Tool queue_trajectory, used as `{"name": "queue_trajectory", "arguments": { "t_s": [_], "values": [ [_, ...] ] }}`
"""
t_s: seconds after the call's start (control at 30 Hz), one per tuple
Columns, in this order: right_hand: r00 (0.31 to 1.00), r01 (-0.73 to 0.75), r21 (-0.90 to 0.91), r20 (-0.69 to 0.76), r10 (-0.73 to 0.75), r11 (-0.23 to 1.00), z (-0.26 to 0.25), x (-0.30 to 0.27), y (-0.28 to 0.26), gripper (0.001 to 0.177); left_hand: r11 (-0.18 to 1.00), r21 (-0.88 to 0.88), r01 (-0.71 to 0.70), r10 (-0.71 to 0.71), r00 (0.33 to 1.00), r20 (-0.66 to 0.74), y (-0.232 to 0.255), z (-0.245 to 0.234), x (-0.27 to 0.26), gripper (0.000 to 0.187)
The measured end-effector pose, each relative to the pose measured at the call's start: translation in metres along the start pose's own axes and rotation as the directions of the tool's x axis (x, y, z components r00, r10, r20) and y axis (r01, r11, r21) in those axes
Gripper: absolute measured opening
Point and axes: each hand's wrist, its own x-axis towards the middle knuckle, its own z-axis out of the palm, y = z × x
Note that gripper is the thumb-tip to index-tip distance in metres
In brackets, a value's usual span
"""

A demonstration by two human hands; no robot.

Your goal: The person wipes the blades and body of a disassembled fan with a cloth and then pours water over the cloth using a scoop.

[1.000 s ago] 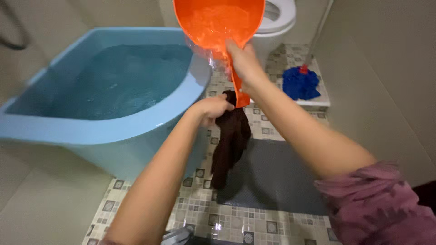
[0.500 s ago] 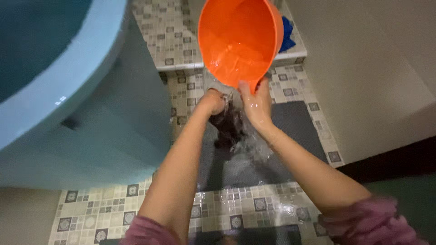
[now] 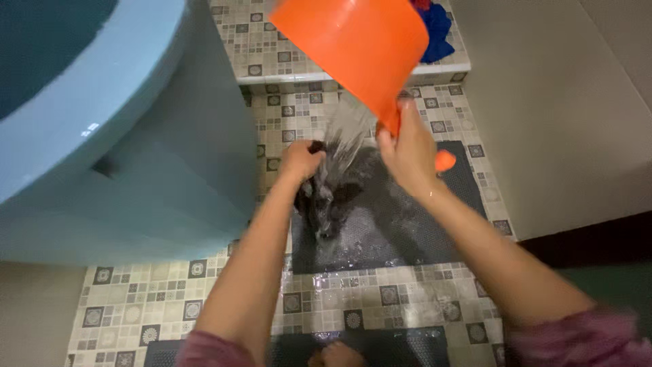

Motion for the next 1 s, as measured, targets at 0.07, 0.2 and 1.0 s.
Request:
{"name": "queue_trajectory", "arguments": {
  "t_s": [0.07,0.2,1.0],
  "values": [
    [0.981,0.173,-0.001,-0.087,-0.172,0.985,-0.01,0.036,-0.027,0.031,0.998,0.024,-0.061,0.06,0.998,0.033,0.014,-0.028,0.003,0.06],
    [0.868,0.474,0.155,-0.248,-0.431,0.867,-0.016,0.115,-0.107,0.02,0.975,-0.214,-0.059,0.102,0.975,0.198,0.058,-0.117,-0.024,0.062],
    [0.525,-0.717,0.455,0.851,-0.019,0.528,0.05,0.173,-0.327,0.022,0.938,-0.144,0.314,-0.223,0.869,0.442,0.065,-0.261,-0.159,0.05]
  ]
}}
